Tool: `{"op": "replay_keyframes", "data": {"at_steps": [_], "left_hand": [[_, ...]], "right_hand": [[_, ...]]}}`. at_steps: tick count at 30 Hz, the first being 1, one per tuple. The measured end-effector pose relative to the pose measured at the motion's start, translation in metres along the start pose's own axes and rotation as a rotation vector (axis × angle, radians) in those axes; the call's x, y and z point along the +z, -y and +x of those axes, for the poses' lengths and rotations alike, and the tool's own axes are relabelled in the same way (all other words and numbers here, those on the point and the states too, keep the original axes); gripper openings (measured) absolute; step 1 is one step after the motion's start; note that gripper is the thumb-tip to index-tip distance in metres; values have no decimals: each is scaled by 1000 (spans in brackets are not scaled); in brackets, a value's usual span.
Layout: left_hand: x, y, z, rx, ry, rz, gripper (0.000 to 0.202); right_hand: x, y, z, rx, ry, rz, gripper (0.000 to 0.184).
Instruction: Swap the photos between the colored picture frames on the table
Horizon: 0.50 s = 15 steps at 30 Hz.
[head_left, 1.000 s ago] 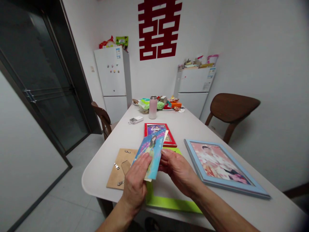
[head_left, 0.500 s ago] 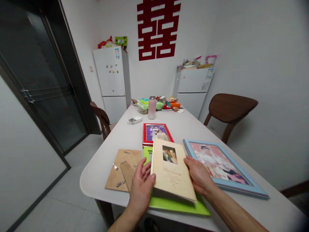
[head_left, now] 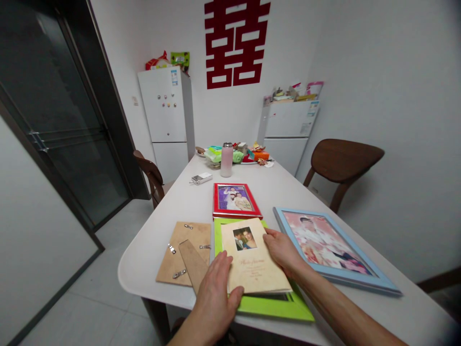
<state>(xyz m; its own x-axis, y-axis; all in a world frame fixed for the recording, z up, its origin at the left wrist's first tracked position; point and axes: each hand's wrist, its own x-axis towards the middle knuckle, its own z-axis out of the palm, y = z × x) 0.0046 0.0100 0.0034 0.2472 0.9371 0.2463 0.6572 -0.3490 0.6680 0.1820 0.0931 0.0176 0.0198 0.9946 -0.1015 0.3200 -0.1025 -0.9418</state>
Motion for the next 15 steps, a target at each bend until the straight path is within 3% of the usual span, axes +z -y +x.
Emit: {"op": "replay_keyframes", "data": {"at_steps": [6,9,15], "left_hand": [[0,2,0,36,13,69,50],[2,1,2,41,12,89,49],[-10,1,-3,54,9,52,50]], "right_hand": [[-9,4,1,-205,-69,-589,33],[-12,9,-3,-188,-105,-871,32],[-9,7,-7,-176,-173,-1082,32]]}}
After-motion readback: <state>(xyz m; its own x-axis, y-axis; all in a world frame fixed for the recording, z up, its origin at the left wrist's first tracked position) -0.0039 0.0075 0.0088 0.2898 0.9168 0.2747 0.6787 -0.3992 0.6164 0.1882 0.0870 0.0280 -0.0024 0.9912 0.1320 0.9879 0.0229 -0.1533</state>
